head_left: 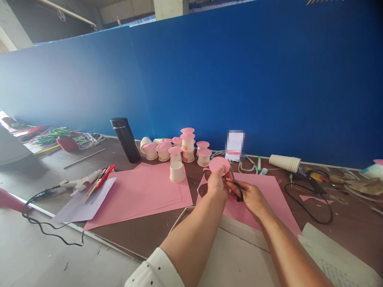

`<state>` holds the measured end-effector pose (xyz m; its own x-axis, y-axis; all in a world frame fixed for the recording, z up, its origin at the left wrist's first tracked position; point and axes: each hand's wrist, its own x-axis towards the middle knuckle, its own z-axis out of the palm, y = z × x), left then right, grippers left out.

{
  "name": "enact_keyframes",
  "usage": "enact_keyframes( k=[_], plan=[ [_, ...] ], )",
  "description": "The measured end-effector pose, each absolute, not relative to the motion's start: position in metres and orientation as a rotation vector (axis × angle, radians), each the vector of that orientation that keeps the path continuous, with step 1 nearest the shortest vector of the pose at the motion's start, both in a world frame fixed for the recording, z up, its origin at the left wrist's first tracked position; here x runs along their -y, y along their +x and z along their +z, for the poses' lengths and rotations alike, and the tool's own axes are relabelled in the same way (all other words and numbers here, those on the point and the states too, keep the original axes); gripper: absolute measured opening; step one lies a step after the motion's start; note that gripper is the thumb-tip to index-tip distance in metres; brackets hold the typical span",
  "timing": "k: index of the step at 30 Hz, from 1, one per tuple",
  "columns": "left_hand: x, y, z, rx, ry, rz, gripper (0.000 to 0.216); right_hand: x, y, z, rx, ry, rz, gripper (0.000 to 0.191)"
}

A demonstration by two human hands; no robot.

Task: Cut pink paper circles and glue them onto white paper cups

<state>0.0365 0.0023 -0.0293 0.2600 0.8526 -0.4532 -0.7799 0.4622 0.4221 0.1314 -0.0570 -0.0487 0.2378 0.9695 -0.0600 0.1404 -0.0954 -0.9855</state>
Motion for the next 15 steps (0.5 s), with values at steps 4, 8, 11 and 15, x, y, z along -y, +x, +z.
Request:
enact_keyframes(
  k=[4,8,11,15],
  plan=[
    [-0.004,0.035,-0.03,-0.659,0.244,1.166,0.021,0.059,0.132,-0.046,1.051,-1.408,1.054,0.048],
    [-0.005,0.029,-0.027,-0.654,0.401,1.198,0.021,0.062,0.134,-0.043,1.059,-1.384,1.067,0.038],
    [-0.006,0.024,-0.024,-0.636,0.483,1.184,0.02,0.063,0.136,-0.042,1.106,-1.355,1.056,0.035],
    [-0.006,0.02,-0.02,-0.635,0.546,1.172,0.017,0.063,0.138,-0.041,1.12,-1.319,1.075,0.035]
  ],
)
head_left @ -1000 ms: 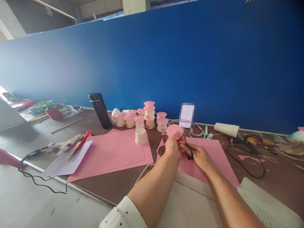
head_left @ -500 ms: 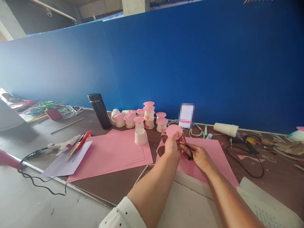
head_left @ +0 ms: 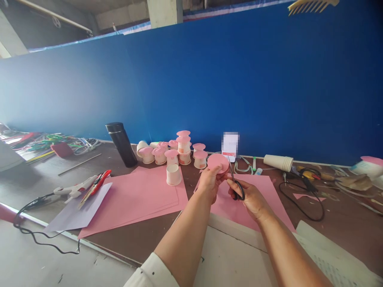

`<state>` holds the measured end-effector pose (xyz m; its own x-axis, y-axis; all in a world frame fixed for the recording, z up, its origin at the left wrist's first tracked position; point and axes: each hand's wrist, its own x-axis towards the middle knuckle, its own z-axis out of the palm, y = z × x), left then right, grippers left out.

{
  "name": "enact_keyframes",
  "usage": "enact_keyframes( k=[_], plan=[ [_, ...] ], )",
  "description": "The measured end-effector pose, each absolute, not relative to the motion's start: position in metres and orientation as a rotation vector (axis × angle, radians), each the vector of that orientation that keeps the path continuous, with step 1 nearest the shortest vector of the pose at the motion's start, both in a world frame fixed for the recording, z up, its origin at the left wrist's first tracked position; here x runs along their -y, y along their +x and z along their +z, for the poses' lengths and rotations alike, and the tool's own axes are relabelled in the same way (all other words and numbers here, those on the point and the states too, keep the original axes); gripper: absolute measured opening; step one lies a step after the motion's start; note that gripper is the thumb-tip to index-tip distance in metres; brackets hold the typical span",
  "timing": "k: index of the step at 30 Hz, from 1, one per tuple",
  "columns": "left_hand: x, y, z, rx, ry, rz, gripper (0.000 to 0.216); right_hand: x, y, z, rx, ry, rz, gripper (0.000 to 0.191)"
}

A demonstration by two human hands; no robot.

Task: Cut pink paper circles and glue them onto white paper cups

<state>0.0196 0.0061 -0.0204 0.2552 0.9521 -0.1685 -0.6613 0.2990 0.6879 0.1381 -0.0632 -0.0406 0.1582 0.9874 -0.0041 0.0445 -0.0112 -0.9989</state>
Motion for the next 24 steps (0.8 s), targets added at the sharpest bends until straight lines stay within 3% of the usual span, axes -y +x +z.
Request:
enact_keyframes(
  k=[24],
  plan=[
    [-0.011,0.015,-0.023,-0.577,0.627,1.143,0.014,0.07,0.134,-0.025,1.113,-1.403,1.02,0.035]
  ],
)
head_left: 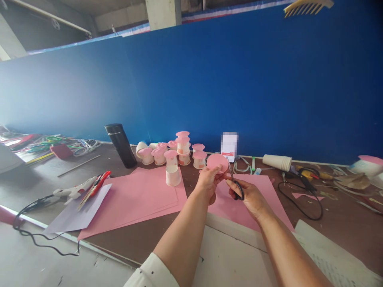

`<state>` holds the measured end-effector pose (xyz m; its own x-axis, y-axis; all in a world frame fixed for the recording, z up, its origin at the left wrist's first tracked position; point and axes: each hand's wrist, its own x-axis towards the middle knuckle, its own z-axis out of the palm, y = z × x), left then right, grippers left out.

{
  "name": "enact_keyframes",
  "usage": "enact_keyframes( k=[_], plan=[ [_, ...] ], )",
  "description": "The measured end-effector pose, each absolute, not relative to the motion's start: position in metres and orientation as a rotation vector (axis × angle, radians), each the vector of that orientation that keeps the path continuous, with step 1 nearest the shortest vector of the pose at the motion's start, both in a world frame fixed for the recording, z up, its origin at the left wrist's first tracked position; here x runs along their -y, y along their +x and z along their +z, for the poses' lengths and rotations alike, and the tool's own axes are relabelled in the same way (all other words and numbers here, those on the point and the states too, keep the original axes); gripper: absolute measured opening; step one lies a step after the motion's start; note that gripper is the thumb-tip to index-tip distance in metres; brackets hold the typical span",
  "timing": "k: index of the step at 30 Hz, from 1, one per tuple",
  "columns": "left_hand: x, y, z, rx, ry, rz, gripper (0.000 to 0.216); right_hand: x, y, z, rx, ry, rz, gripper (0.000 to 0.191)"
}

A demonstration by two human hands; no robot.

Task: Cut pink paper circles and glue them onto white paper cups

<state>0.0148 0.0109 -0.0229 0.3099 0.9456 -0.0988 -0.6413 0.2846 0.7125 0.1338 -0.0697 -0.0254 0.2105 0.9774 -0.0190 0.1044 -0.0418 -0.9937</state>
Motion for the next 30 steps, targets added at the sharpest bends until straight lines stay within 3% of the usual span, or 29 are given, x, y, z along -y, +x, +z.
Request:
enact_keyframes(
  k=[17,30],
  plan=[
    [-0.0102,0.0158,-0.0234,-0.562,0.613,1.146,0.015,0.0681,0.1366,-0.0285,1.156,-1.416,0.983,0.034],
    [-0.01,0.0158,-0.0253,-0.574,0.637,1.15,0.017,0.0673,0.1342,-0.0291,1.111,-1.444,0.953,0.048]
  ],
)
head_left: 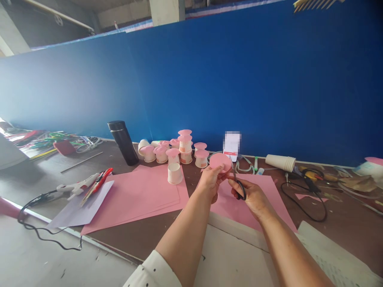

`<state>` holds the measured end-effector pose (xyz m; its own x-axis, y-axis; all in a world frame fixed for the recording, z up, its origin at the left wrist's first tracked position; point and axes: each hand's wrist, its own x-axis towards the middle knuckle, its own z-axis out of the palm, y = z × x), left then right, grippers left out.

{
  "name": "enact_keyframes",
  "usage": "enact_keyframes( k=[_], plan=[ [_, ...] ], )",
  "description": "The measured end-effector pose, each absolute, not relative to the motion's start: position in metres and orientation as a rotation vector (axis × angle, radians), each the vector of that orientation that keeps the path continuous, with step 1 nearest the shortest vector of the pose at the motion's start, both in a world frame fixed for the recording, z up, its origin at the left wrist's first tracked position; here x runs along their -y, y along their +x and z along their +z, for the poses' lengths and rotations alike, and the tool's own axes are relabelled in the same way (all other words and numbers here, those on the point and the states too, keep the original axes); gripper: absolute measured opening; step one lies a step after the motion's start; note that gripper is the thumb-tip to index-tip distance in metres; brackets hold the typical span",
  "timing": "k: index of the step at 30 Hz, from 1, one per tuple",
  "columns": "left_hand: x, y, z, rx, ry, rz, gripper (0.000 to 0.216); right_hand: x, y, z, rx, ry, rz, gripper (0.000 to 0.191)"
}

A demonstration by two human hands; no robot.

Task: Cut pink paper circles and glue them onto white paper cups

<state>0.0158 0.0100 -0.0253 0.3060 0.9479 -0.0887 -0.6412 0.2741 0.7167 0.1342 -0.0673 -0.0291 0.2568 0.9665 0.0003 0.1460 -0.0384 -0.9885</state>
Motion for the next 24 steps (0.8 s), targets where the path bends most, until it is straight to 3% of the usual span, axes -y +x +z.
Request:
enact_keyframes(
  k=[24],
  plan=[
    [-0.0067,0.0171,-0.022,-0.574,0.61,1.166,0.016,0.0636,0.1366,-0.0351,1.06,-1.436,0.91,0.052]
  ],
)
